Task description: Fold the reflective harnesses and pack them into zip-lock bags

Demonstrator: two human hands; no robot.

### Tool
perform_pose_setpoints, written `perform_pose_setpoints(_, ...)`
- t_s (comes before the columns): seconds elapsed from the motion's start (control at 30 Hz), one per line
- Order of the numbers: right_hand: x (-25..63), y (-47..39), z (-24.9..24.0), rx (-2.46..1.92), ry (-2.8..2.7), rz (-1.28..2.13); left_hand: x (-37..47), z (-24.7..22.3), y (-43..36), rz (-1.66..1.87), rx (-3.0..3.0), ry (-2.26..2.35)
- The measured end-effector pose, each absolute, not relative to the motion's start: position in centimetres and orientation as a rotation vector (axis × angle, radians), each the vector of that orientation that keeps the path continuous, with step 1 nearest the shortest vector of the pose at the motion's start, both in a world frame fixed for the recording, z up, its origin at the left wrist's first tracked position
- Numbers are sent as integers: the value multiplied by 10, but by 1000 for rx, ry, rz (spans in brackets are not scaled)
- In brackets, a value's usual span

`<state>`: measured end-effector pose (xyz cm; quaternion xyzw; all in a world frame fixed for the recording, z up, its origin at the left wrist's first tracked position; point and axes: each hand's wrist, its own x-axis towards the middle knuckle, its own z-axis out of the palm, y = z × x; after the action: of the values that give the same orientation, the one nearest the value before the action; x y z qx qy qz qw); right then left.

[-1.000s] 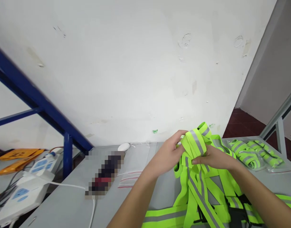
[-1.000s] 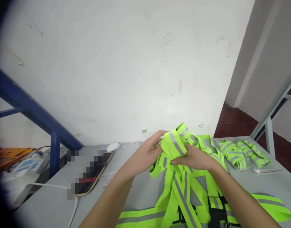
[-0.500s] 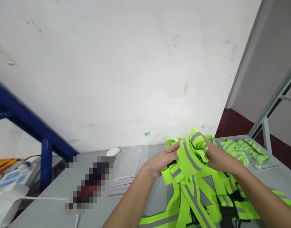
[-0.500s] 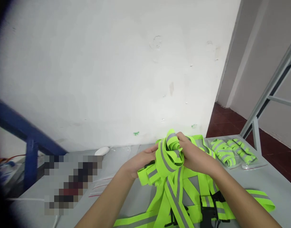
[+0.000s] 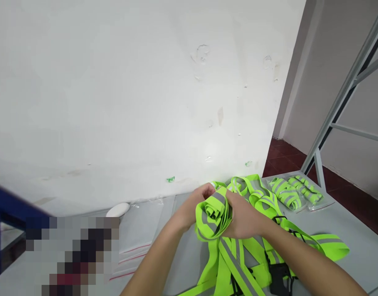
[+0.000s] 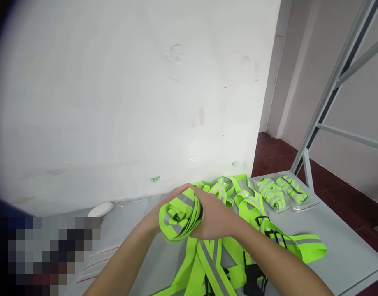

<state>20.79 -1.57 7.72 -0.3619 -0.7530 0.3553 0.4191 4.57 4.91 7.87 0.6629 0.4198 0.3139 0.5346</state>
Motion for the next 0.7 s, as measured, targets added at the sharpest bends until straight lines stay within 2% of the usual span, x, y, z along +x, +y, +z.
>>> perform_pose_setpoints(0.17, 213, -3, 58, -1095, -1472, 927, 33, 84, 53, 898, 1454, 969)
perform_pose_setpoints(0.27, 212, 2, 50, -1207, -1338, 913, 44, 83, 38, 844, 1507, 860)
perform_pose_setpoints(0.47, 211, -1, 40, -1146, -1338, 877, 79, 67, 19, 964, 1524, 931)
perform_pose_setpoints(0.7, 237, 0, 38, -1170, -1468, 863, 72, 80, 21, 996, 928, 691)
